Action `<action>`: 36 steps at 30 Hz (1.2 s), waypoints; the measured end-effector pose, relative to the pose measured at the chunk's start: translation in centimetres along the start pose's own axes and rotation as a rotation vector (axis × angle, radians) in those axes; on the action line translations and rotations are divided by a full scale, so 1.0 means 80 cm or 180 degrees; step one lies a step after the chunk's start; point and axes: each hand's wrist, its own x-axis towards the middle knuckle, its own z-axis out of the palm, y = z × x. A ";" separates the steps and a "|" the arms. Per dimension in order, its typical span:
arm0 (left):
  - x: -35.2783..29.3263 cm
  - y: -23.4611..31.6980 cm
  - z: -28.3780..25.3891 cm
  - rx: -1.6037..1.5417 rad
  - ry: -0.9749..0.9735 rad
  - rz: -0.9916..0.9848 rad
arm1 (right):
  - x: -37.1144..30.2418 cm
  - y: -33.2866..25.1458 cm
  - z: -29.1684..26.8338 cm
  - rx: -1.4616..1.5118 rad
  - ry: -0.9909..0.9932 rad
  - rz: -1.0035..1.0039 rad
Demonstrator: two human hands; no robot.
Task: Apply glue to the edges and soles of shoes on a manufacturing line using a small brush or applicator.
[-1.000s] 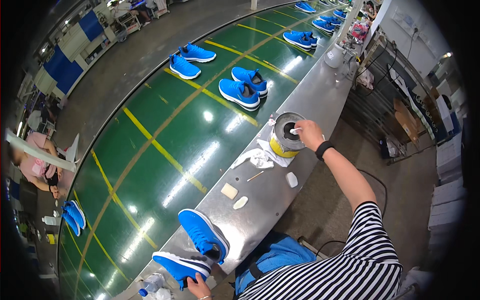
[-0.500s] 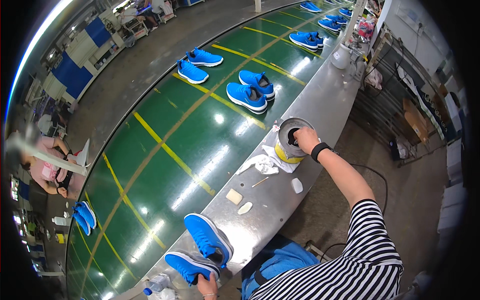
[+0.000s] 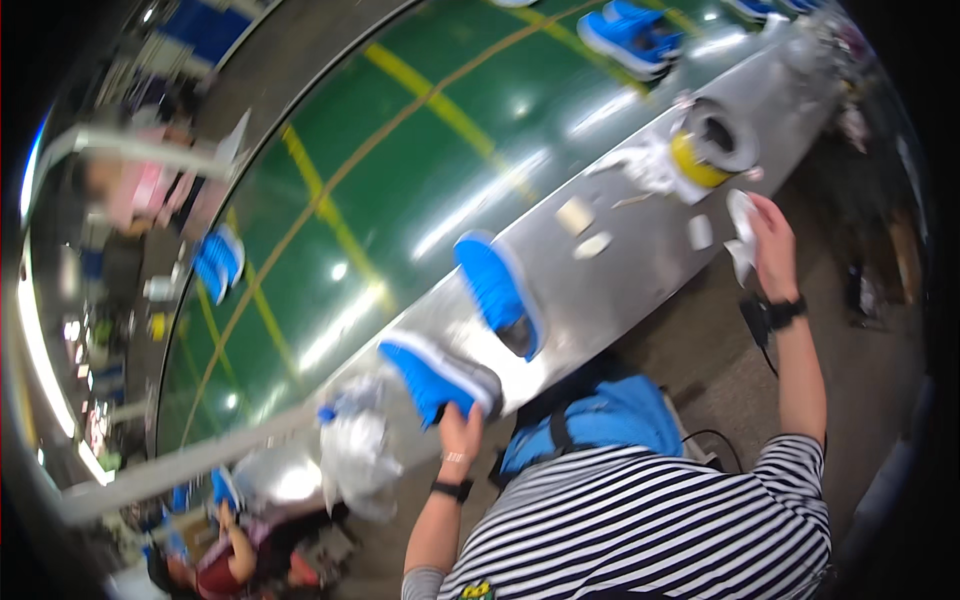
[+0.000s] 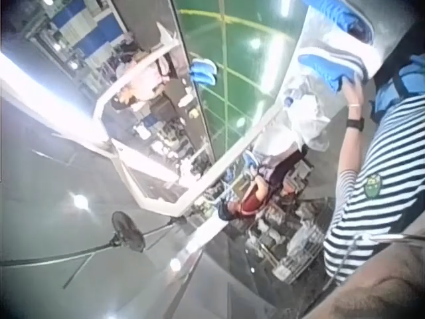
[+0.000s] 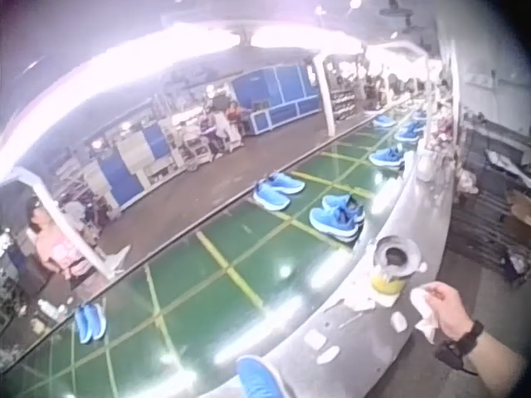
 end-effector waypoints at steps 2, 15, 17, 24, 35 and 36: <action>-0.001 -0.013 0.007 -0.0369 0.0137 0.0145 | -0.079 0.007 0.022 0.0450 -0.0409 0.0529; -0.008 -0.041 0.006 -0.1417 -0.0050 0.0029 | -0.341 0.114 0.303 0.0692 -0.1510 0.1223; -0.007 -0.044 0.006 -0.1365 -0.0122 0.0000 | -0.337 0.117 0.316 -0.0457 -0.1738 0.0295; -0.008 -0.028 -0.008 -0.1647 -0.0424 -0.0153 | -0.330 0.115 0.339 -0.0397 -0.1586 0.0125; -0.004 -0.029 -0.013 -0.1466 -0.0723 -0.0197 | -0.340 0.125 0.326 -0.0218 -0.1541 0.0426; -0.005 -0.027 -0.011 -0.1565 -0.0624 -0.0173 | -0.348 0.126 0.316 -0.0191 -0.1567 0.0546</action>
